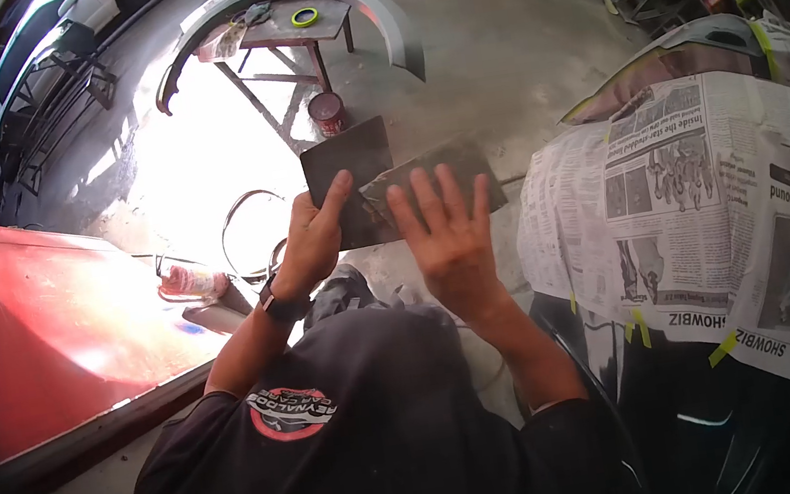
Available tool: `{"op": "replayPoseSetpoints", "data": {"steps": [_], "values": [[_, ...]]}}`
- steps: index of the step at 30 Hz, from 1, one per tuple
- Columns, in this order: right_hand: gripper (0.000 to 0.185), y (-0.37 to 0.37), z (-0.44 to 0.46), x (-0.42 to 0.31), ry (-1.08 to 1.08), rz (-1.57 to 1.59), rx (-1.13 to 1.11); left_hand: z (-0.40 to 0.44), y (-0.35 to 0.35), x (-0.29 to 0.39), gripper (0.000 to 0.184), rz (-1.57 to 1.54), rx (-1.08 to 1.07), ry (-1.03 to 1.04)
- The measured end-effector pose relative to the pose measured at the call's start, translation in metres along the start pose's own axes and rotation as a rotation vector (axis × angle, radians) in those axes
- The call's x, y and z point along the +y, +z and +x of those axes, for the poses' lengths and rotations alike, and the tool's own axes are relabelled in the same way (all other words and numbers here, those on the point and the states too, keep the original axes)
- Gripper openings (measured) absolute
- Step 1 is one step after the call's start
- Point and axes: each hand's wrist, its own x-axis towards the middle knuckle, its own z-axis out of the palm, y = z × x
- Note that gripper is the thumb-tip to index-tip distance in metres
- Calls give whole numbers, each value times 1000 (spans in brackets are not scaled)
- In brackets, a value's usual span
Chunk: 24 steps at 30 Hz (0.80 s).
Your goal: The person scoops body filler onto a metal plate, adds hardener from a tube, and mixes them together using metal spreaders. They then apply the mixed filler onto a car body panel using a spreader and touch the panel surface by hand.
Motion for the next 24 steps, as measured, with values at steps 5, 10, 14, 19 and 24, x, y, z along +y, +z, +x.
{"op": "replayPoseSetpoints", "data": {"steps": [5, 10, 14, 19, 24], "values": [[62, 11, 56, 57, 209, 465, 65, 91, 2, 7, 41, -192, -148, -156], [64, 102, 106, 99, 335, 378, 55, 221, -3, 3, 39, -397, -207, -259], [65, 122, 148, 132, 422, 124, 22, 313, -23, 35, 44, -171, -282, -88], [62, 103, 240, 161, 411, -106, -17, 385, -13, 52, 42, -9, -586, 83], [55, 140, 255, 167, 327, 8, -102, 423, 13, 61, 45, 56, -475, 174]]}}
